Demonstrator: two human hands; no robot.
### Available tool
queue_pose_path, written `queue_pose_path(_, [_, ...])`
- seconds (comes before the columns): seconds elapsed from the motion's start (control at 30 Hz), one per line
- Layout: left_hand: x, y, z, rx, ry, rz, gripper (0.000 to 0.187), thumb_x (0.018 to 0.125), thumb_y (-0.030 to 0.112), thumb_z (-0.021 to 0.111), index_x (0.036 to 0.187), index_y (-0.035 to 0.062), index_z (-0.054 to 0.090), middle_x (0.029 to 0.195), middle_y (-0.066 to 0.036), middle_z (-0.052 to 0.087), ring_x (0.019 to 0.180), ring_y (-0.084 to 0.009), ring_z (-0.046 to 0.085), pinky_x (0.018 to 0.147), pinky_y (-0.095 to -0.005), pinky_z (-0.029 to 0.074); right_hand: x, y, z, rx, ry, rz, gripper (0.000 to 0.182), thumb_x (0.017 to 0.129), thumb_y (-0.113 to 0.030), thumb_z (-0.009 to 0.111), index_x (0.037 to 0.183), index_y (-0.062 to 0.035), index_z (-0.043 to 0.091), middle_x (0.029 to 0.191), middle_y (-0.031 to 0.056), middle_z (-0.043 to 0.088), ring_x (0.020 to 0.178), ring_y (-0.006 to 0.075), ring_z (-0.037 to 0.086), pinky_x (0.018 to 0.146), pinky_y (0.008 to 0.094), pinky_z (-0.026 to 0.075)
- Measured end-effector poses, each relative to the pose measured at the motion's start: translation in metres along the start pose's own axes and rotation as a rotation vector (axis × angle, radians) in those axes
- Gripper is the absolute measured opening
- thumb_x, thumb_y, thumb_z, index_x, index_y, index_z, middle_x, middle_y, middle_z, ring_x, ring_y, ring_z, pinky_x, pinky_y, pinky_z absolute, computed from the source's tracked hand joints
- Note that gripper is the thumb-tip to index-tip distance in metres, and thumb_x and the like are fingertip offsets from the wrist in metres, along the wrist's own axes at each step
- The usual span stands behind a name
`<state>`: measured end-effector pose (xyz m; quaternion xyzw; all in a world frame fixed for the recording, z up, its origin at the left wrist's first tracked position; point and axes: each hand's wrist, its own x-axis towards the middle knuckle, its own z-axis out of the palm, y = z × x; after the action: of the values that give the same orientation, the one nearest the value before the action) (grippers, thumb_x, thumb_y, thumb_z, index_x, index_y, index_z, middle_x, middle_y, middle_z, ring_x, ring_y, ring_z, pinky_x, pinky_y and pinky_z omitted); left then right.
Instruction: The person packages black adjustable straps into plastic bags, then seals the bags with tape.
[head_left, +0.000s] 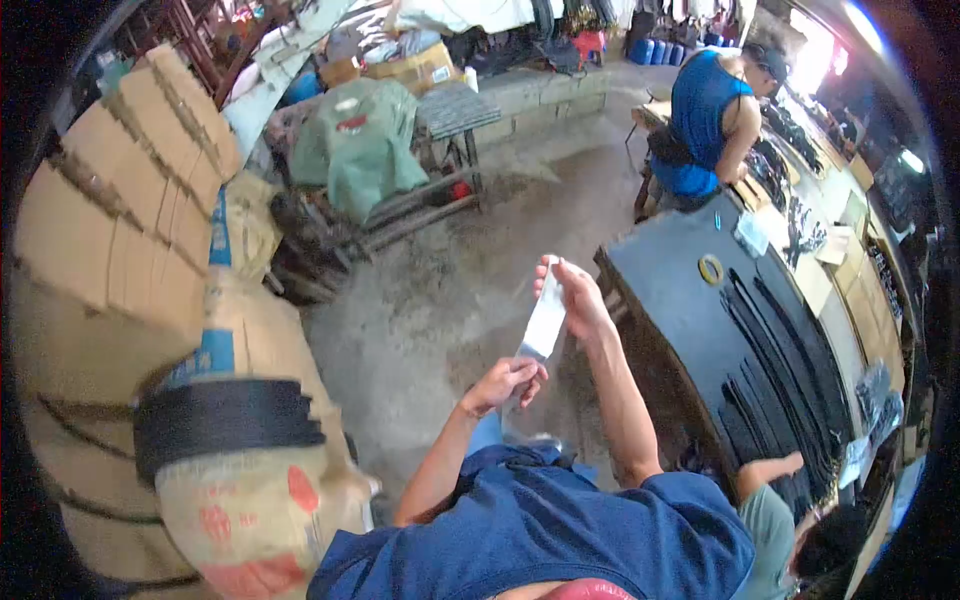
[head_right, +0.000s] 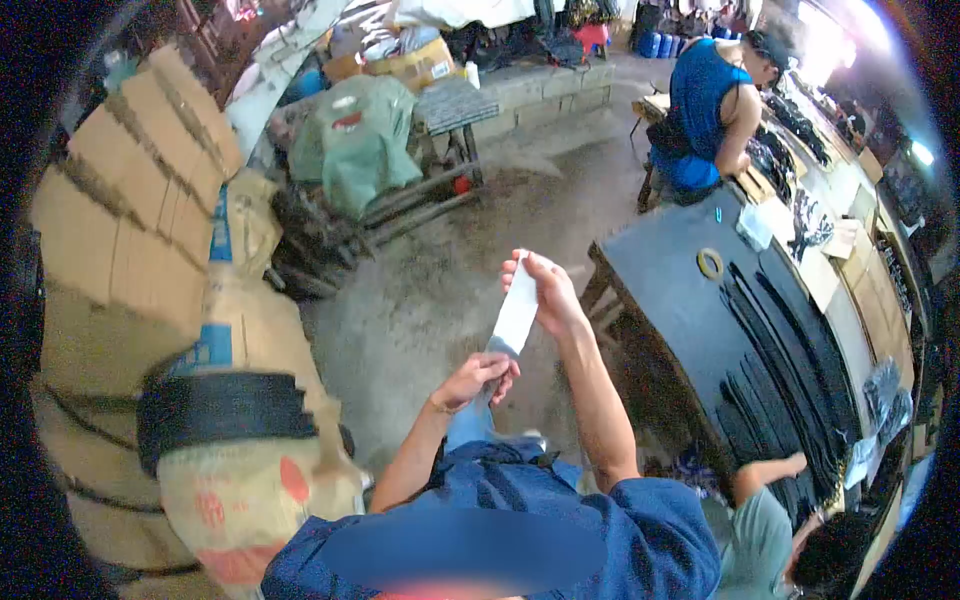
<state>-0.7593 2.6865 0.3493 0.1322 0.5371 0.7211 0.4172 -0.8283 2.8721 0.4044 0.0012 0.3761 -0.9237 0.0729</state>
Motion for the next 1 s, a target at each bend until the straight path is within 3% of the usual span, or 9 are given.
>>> queue_pose_path(0.07, [0.049,0.025,-0.047,0.013,-0.053,-0.009,0.027,0.097,0.025,0.044,0.093,0.0013,0.056,0.066,-0.002,0.052,0.056,-0.0103,0.050,0.050,-0.0242,0.042,0.070,-0.027,-0.016,-0.067,0.079,-0.101,0.029,0.094,-0.022,0.049,0.114,0.0000,0.050,0.093,0.0085,0.063,0.079,0.0187,0.063,0.074,0.0333,0.054])
queue_pose_path(0.1, [0.075,0.037,-0.072,0.012,-0.095,-0.029,0.027,0.097,0.025,0.044,0.093,0.0010,0.056,0.067,-0.002,0.052,0.057,-0.0100,0.050,0.050,-0.0242,0.042,0.105,-0.041,-0.027,-0.006,0.087,-0.154,0.025,0.092,-0.015,0.053,0.111,0.0018,0.051,0.094,0.0129,0.064,0.078,0.0206,0.064,0.070,0.0332,0.056])
queue_pose_path(0.17, [0.122,0.060,-0.118,0.001,-0.135,-0.079,0.027,0.096,0.025,0.046,0.093,0.0004,0.057,0.067,-0.001,0.053,0.058,-0.0093,0.049,0.050,-0.0237,0.041,0.168,-0.068,-0.046,-0.063,0.082,-0.266,0.026,0.092,-0.014,0.053,0.112,0.0026,0.051,0.093,0.0131,0.064,0.078,0.0205,0.065,0.070,0.0332,0.055])
queue_pose_path(0.43, [0.332,0.204,-0.265,0.246,-0.302,-0.198,0.028,0.095,0.026,0.047,0.091,0.0009,0.059,0.066,0.000,0.053,0.056,-0.0077,0.048,0.049,-0.0218,0.039,0.357,-0.208,-0.083,-0.166,0.385,-0.563,0.026,0.093,-0.014,0.053,0.112,0.0038,0.050,0.091,0.0135,0.064,0.077,0.0199,0.065,0.067,0.0310,0.055])
queue_pose_path(0.5, [0.381,0.240,-0.291,0.280,-0.302,-0.237,0.029,0.095,0.026,0.047,0.092,0.0008,0.060,0.066,-0.001,0.053,0.054,-0.0077,0.047,0.048,-0.0217,0.038,0.401,-0.233,-0.103,-0.184,0.348,-0.629,0.024,0.094,-0.015,0.051,0.110,0.0033,0.051,0.091,0.0124,0.064,0.077,0.0183,0.065,0.067,0.0297,0.055])
queue_pose_path(0.63, [0.488,0.279,-0.359,0.272,-0.373,-0.212,0.028,0.094,0.028,0.050,0.094,0.0023,0.061,0.066,-0.001,0.054,0.055,-0.0076,0.048,0.047,-0.0206,0.036,0.511,-0.264,-0.146,-0.205,0.364,-0.639,0.022,0.095,-0.014,0.049,0.108,0.0028,0.053,0.090,0.0116,0.065,0.078,0.0171,0.065,0.068,0.0295,0.055])
queue_pose_path(0.83, [0.646,0.356,-0.431,0.207,-0.268,-0.277,0.026,0.094,0.026,0.050,0.094,0.0016,0.060,0.063,0.001,0.052,0.054,-0.0050,0.045,0.045,-0.0201,0.034,0.695,-0.331,-0.216,-0.214,0.311,-0.653,0.024,0.096,-0.017,0.049,0.107,0.0032,0.053,0.093,0.0127,0.064,0.079,0.0165,0.065,0.067,0.0289,0.054])
queue_pose_path(1.0, [0.783,0.444,-0.473,0.248,-0.221,-0.234,0.025,0.094,0.023,0.050,0.089,0.0003,0.059,0.061,-0.001,0.053,0.051,-0.0082,0.047,0.045,-0.0219,0.038,0.832,-0.398,-0.273,-0.130,0.350,-0.617,0.030,0.097,-0.026,0.046,0.094,0.0022,0.056,0.080,0.0120,0.065,0.071,0.0187,0.065,0.064,0.0297,0.054])
